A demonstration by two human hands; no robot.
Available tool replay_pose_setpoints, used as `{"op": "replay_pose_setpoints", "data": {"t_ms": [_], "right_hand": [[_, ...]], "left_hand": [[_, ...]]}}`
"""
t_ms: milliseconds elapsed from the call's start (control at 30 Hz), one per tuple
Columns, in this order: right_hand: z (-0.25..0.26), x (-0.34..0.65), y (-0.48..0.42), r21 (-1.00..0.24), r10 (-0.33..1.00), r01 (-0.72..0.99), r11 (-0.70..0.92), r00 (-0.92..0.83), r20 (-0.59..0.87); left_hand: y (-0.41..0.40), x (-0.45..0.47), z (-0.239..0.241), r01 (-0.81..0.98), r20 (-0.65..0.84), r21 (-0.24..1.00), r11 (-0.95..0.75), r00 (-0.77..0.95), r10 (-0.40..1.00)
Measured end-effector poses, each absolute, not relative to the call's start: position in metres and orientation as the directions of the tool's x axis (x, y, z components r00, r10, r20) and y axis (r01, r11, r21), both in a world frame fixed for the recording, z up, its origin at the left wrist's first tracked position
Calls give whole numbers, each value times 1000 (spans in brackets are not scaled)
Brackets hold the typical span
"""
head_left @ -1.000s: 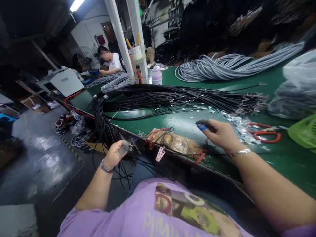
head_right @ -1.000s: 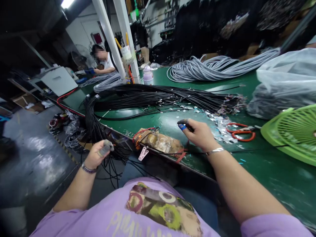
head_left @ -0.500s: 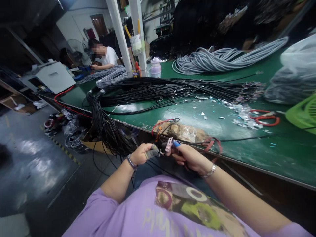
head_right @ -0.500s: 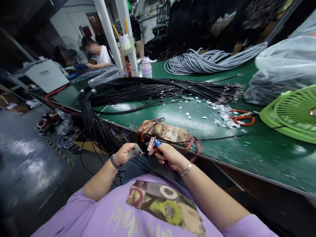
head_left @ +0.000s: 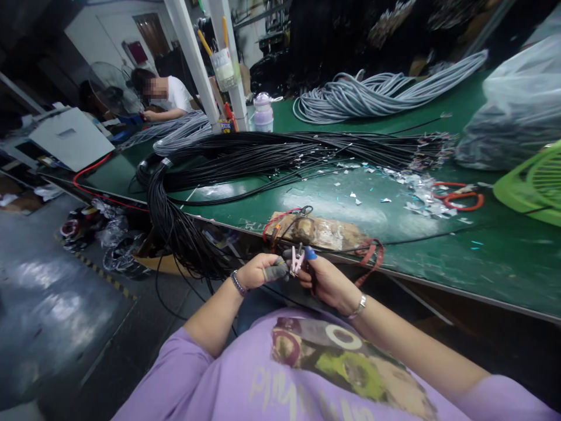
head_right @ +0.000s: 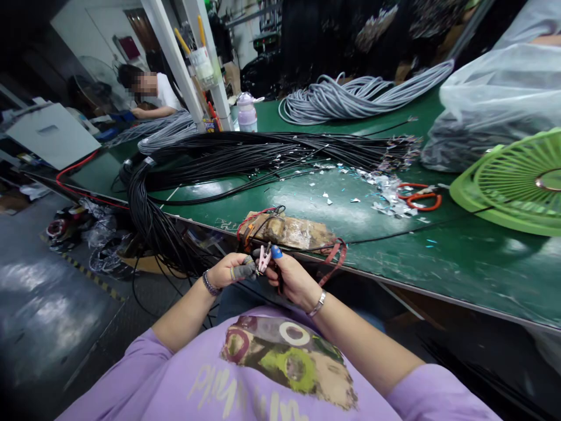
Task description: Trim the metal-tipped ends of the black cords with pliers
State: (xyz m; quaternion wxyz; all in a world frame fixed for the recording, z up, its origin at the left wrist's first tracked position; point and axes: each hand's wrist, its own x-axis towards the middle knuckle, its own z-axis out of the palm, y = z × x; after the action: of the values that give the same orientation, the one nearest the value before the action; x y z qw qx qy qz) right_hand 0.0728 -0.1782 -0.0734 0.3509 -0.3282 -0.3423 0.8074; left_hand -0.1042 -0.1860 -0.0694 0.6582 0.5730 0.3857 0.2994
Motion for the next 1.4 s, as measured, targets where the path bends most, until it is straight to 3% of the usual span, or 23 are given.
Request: {"op": "replay_pose_setpoints", "data": {"t_ms": [133,267,733,1133,1300,1400], "right_hand": [[-72,71,-175,-656,771,-464,-595,-561,-301],[-74,70,-175,-614,749,-476,-630,-581,-318],[-70,64,-175,-681,816,-495,-539,-509,-275],[-81,70,-182,-706,777,-416,-574,-549,-308],[-88,82,-183,-700,763,-413,-583,-574,-297],[-90,91,-186,-749,730,-329,-575,-620,-288]], "left_hand": [[-186,-102,-71,55,-170,984,168,545,821],[-185,-101,-73,48,-154,987,153,549,822],[-187,-95,-74,35,-220,971,235,507,834],[-193,-96,-77,-14,-291,940,340,480,828],[-206,-97,-71,62,-221,974,217,466,857],[-215,-98,-65,124,-175,983,134,442,880]]}}
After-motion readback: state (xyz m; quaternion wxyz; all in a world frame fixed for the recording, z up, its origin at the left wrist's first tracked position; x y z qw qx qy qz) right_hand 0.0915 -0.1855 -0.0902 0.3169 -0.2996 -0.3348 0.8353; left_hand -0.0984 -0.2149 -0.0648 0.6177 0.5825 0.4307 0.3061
